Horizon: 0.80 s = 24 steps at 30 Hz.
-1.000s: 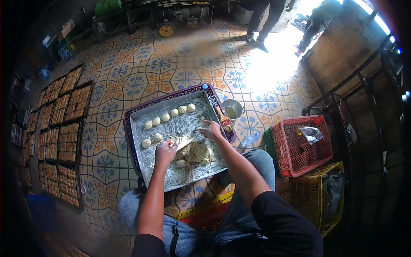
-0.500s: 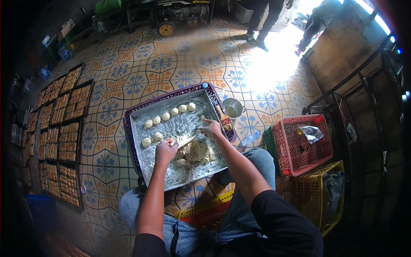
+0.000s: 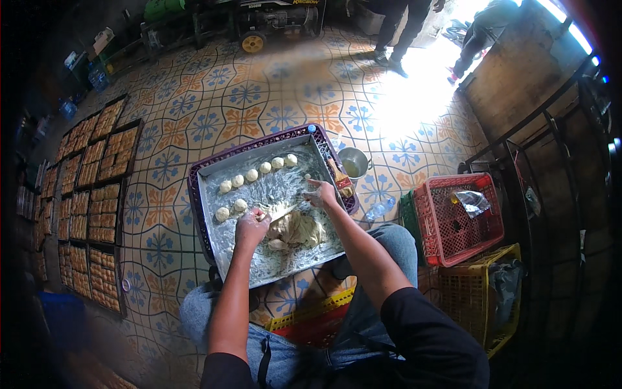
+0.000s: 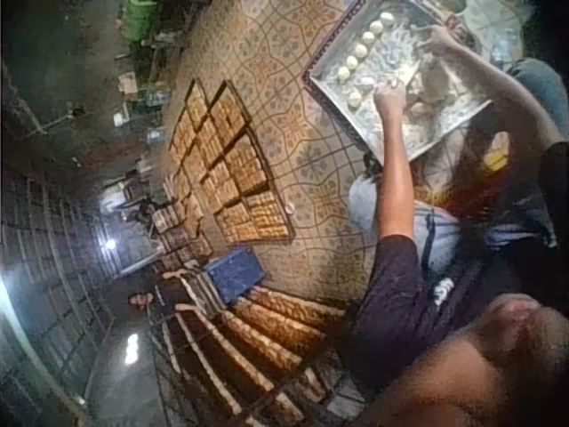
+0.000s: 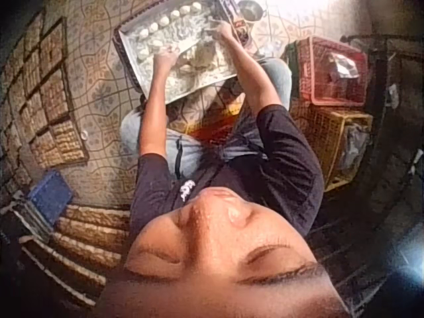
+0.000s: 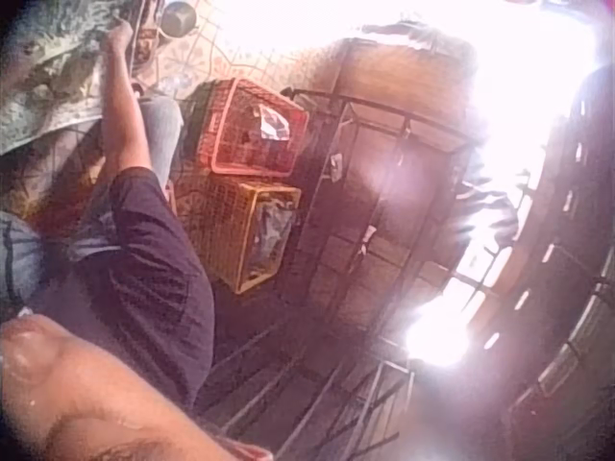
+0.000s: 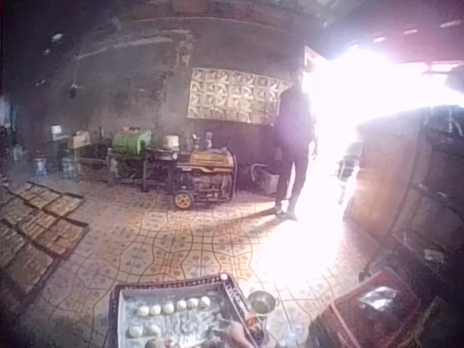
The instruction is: The person pinches off pieces of dough from a large mass in a flour-filled tray and rolls them into balls between their palms, placing the finished balls in a row in the same tray.
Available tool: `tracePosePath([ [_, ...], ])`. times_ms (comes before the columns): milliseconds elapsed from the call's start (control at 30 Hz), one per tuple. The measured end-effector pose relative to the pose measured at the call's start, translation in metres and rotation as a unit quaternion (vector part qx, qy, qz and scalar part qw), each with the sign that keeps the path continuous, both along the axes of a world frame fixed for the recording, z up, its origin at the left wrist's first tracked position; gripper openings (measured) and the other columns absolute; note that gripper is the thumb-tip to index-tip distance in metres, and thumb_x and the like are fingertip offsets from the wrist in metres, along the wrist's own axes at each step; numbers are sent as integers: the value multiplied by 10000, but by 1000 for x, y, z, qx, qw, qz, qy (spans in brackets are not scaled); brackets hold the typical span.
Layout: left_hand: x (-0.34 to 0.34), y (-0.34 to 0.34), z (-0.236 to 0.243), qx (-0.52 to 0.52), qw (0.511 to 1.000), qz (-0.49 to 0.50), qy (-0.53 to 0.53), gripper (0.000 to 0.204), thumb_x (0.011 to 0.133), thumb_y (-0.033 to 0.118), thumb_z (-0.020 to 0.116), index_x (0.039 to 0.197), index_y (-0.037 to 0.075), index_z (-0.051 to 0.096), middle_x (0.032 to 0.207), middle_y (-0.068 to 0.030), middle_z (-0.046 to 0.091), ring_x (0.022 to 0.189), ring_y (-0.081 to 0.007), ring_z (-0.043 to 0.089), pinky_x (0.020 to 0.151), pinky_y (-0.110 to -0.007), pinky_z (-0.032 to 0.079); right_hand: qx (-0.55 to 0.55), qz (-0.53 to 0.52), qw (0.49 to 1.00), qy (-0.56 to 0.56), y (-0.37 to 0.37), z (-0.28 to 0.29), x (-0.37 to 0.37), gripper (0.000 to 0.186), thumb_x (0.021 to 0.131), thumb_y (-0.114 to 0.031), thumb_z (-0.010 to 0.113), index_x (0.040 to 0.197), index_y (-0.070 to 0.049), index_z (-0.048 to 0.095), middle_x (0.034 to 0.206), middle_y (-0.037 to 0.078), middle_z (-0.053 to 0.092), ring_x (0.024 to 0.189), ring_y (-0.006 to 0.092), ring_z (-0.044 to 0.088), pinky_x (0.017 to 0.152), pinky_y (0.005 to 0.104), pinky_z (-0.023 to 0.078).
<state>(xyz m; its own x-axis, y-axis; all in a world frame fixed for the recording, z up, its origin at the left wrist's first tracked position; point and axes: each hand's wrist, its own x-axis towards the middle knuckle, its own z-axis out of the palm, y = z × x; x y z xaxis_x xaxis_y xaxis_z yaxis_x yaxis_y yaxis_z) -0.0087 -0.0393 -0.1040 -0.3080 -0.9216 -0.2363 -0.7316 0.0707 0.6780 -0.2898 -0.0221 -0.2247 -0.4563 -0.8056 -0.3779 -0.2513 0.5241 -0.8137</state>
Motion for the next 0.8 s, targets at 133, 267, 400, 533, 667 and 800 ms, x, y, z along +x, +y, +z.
tracePosePath([
  [133,-3,-1,-5,-31,999,-8,12,287,842,330,746,909,58,686,781,-178,696,738,-356,680,701,-432,523,-9,16,999,41,1,3,-3,653,676,-330,917,1268,-139,719,885,161,766,737,233,738,772,364,576],
  [267,-10,0,-4,-42,997,-7,70,236,848,256,739,937,41,697,770,-155,704,709,-321,685,685,-408,528,-72,58,990,105,0,6,-8,574,691,-351,899,1201,-133,752,912,169,768,765,239,751,794,377,583],
  [400,-12,0,7,27,994,-15,106,198,846,175,740,974,27,709,836,-147,711,734,-301,682,709,-387,532,-51,126,989,62,-6,33,17,452,825,-300,834,1179,-34,746,778,51,738,603,124,666,579,295,561],
  [533,-15,-3,13,-124,970,-124,168,168,820,104,754,981,59,739,937,-133,694,911,-254,664,761,-388,545,-29,153,948,-276,-6,65,62,437,963,-394,685,1239,-55,701,1090,82,719,899,158,693,759,332,600],
  [667,-19,1,14,-173,955,-112,212,175,792,60,760,966,72,756,1146,-129,651,1127,-278,625,894,-397,554,-63,145,818,-553,1,78,94,354,1072,-327,468,1319,-100,580,1165,73,685,996,209,698,871,395,593],
  [800,-25,-3,14,-181,948,-43,257,283,782,18,748,1058,82,741,1408,-153,525,1273,-334,562,1028,-408,513,-104,130,788,-593,-6,86,92,370,1068,-275,476,1383,-89,531,1215,94,663,1089,247,684,909,410,589],
])
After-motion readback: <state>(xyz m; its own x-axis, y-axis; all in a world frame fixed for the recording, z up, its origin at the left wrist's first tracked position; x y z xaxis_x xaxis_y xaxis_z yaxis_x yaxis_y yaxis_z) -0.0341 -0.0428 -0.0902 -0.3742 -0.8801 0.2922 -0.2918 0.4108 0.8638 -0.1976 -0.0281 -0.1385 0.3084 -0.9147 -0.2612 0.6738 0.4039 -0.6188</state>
